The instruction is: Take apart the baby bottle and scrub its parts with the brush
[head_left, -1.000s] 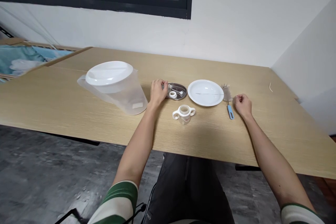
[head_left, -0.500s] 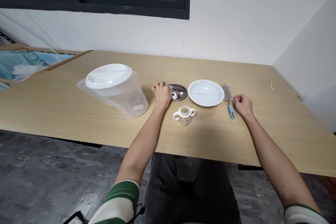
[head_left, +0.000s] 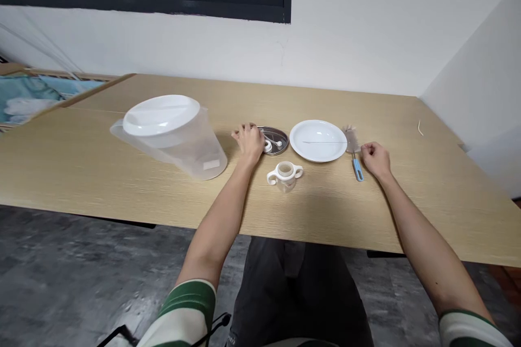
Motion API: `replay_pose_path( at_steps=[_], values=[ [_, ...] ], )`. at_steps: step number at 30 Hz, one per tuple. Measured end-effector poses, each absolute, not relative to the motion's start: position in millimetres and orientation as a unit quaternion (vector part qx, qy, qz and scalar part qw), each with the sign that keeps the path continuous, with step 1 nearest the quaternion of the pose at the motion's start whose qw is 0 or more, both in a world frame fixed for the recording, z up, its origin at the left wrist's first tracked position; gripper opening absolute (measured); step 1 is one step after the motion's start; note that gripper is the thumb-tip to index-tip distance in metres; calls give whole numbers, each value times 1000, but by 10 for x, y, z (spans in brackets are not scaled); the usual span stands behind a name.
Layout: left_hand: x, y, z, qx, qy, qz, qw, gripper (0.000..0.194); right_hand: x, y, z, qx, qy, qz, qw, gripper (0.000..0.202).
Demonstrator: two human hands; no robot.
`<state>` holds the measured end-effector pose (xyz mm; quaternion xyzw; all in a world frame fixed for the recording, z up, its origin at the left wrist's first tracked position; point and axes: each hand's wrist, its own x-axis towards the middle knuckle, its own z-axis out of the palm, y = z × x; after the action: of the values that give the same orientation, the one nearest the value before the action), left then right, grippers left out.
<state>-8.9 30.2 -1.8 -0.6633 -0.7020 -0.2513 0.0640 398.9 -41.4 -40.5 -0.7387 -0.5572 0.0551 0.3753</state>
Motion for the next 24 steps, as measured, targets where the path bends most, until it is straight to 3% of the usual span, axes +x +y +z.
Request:
replay_pose_path(
  at_steps=[10, 24],
  values=[
    [-28, 265, -11, -692, -680, -230, 76, 40, 3991, -414, -413, -741, -560, 59, 367, 25],
    [-24, 327, -2, -699, -668, -247, 61, 31, 3974, -423, -395, -741, -562, 59, 361, 24]
  ],
)
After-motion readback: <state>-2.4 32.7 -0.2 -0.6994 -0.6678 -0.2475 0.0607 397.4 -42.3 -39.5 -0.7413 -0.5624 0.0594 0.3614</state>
